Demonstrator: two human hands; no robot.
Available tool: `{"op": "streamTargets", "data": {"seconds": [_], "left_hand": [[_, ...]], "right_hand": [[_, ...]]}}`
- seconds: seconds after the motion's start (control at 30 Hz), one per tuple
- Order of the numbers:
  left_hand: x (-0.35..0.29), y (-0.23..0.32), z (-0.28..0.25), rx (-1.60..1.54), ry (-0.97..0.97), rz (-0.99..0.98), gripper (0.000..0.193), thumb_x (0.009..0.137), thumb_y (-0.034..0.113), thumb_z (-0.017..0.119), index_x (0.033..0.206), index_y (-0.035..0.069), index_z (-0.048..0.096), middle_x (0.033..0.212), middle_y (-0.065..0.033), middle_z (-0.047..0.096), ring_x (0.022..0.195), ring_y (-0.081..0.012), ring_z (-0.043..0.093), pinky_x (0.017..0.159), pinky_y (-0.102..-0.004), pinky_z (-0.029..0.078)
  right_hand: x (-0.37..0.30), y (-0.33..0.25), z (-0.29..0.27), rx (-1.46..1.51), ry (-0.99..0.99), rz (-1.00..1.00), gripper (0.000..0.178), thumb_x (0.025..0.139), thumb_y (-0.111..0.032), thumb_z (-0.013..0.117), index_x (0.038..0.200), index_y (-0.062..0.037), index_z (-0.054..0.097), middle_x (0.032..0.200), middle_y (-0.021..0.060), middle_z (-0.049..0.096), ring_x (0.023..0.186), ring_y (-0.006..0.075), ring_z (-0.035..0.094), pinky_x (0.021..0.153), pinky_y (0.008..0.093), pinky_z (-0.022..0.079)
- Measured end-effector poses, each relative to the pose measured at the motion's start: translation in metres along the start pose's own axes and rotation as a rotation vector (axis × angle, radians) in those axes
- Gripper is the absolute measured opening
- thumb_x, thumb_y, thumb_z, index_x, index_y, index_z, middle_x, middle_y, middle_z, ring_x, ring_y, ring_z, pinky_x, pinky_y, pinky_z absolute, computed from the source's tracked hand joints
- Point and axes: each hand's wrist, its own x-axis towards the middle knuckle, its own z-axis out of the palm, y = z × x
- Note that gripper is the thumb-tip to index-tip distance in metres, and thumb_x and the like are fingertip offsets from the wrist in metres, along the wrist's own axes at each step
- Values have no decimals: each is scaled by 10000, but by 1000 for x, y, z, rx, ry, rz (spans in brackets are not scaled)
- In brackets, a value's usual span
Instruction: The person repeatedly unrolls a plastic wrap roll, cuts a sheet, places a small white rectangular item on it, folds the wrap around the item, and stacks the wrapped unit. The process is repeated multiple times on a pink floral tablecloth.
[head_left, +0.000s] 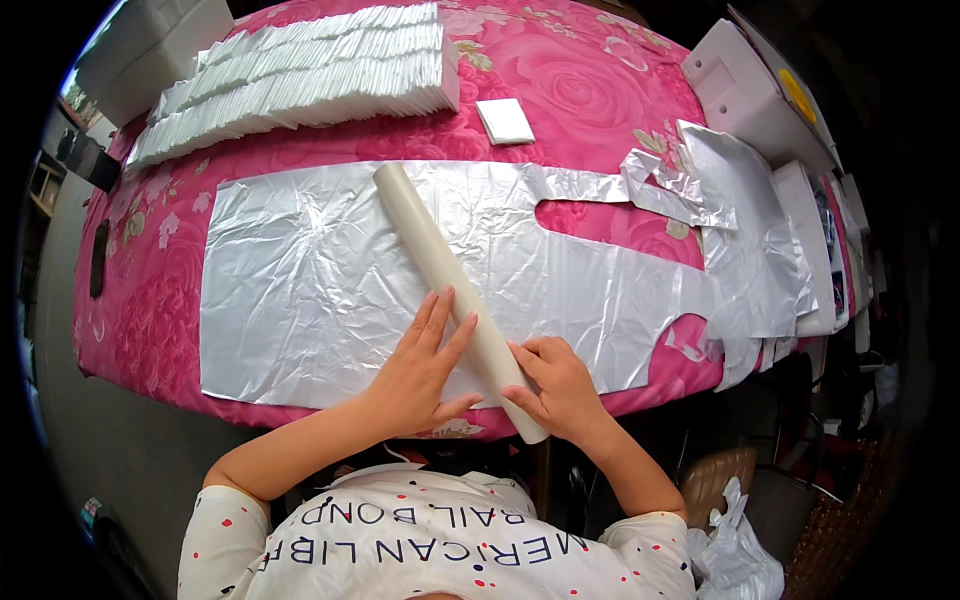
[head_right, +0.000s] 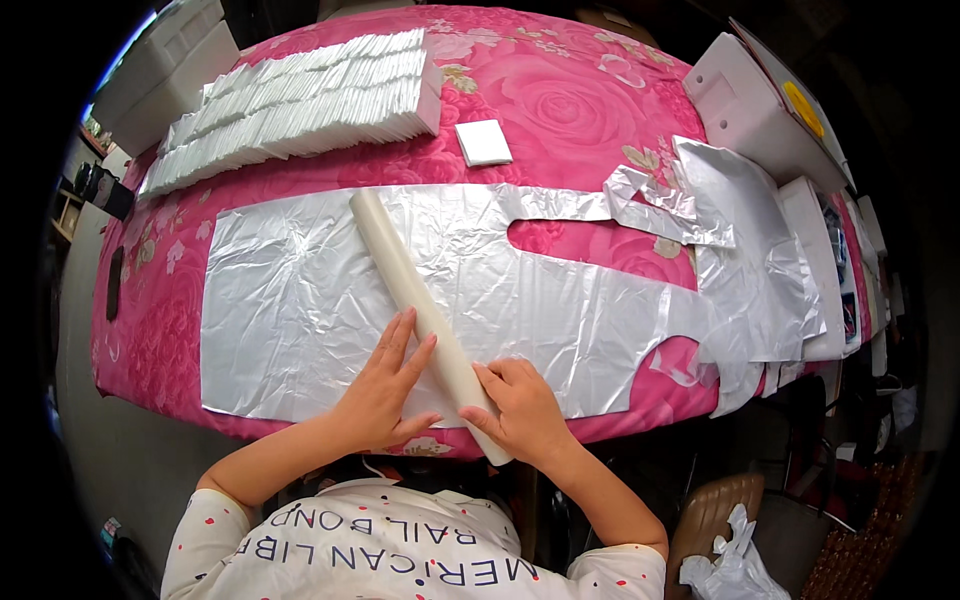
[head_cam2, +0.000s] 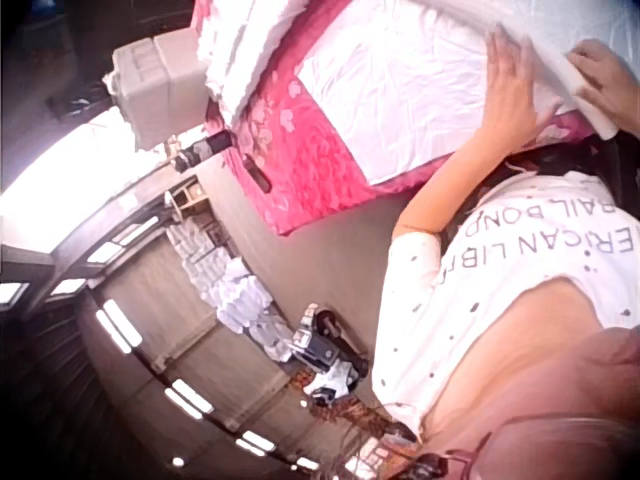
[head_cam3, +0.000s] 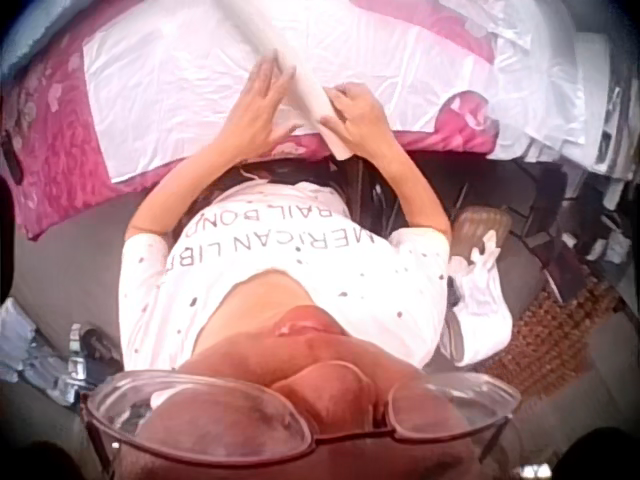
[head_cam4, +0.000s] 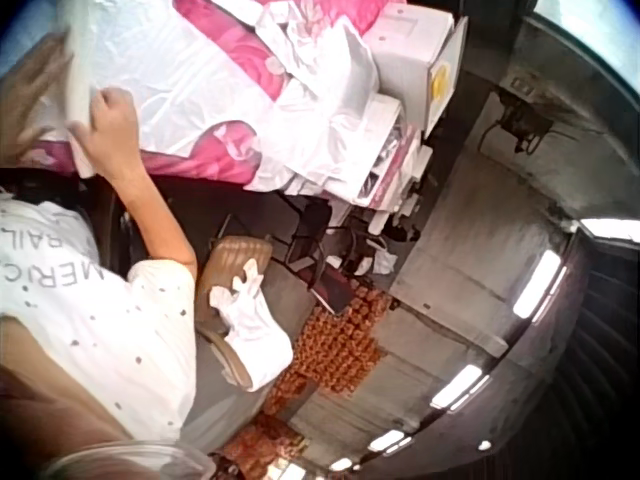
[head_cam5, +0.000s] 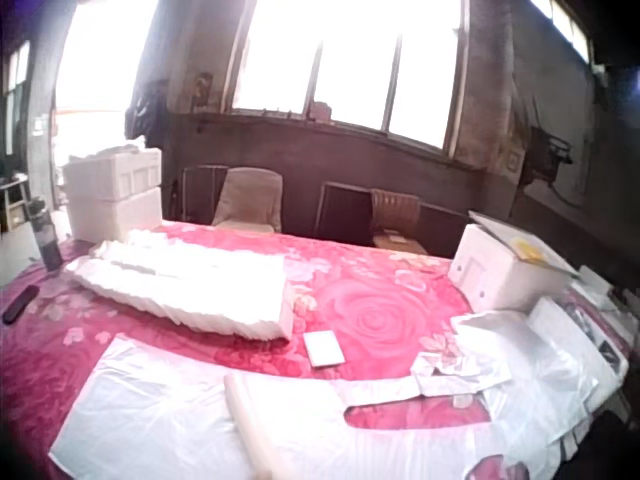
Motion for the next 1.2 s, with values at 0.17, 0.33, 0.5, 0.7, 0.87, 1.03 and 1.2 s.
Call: {"op": "streamTargets", "data": {"seconds": [0.17, 0.33, 0.5, 0.7, 0.87, 1.03, 1.2], "left_hand": [[35, 11, 25, 152, -14, 56, 764, 760, 474, 626, 1348, 54, 377, 1461, -310, 28, 1334, -528, 16, 1066, -548, 175], [49, 17, 35, 182, -9, 84, 687, 713, 458, 657, 1238, 45, 498, 1463, -298, 67, 1340, -519, 19, 1067, -543, 186], [49, 26, 37, 156, -48, 130, 653, 678, 440, 662, 1180, 38, 546, 1450, -288, 155, 1343, -508, 55, 1071, -531, 201], [46, 33, 37, 180, -72, 165, 660, 669, 450, 660, 1165, 29, 556, 1439, -285, 194, 1344, -500, 71, 1078, -519, 200], [46, 33, 36, 161, -71, 149, 650, 672, 441, 660, 1160, 24, 557, 1438, -281, 200, 1345, -495, 75, 1080, -515, 200], [48, 34, 38, 173, -66, 165, 644, 670, 436, 662, 1155, 24, 558, 1440, -276, 200, 1347, -492, 77, 1079, -514, 203], [45, 32, 36, 165, -68, 162, 634, 677, 437, 659, 1148, 24, 559, 1445, -273, 193, 1350, -487, 72, 1083, -506, 200]], "right_hand": [[-7, 64, -17, -235, 73, -34, 498, 889, -355, 502, 1265, -28, 489, 1354, 180, 407, 1248, 334, 382, 1042, 399, 293], [-43, 161, -70, -482, 229, 184, 503, 895, -294, 488, 1314, -22, 432, 1394, 170, 377, 1297, 330, 332, 1067, 408, 261], [-105, 230, -122, -886, 372, 686, 455, 910, -239, 447, 1318, -39, 431, 1377, 167, 404, 1279, 318, 365, 1057, 425, 270], [-144, 222, -173, -1149, 537, 1160, 401, 860, -135, 455, 1240, -15, 502, 1311, 140, 483, 1240, 291, 420, 1025, 459, 306], [-122, 182, -152, -730, 840, 660, 368, 842, -94, 505, 1196, 3, 533, 1290, 186, 486, 1209, 328, 448, 1024, 432, 327], [-74, 164, -85, -472, 460, 431, 410, 879, -158, 505, 1238, 39, 490, 1340, 200, 435, 1259, 338, 389, 1049, 385, 306], [-98, 218, -106, -646, 505, 551, 423, 899, -164, 463, 1265, 47, 460, 1362, 201, 412, 1274, 339, 371, 1066, 384, 279]]}}
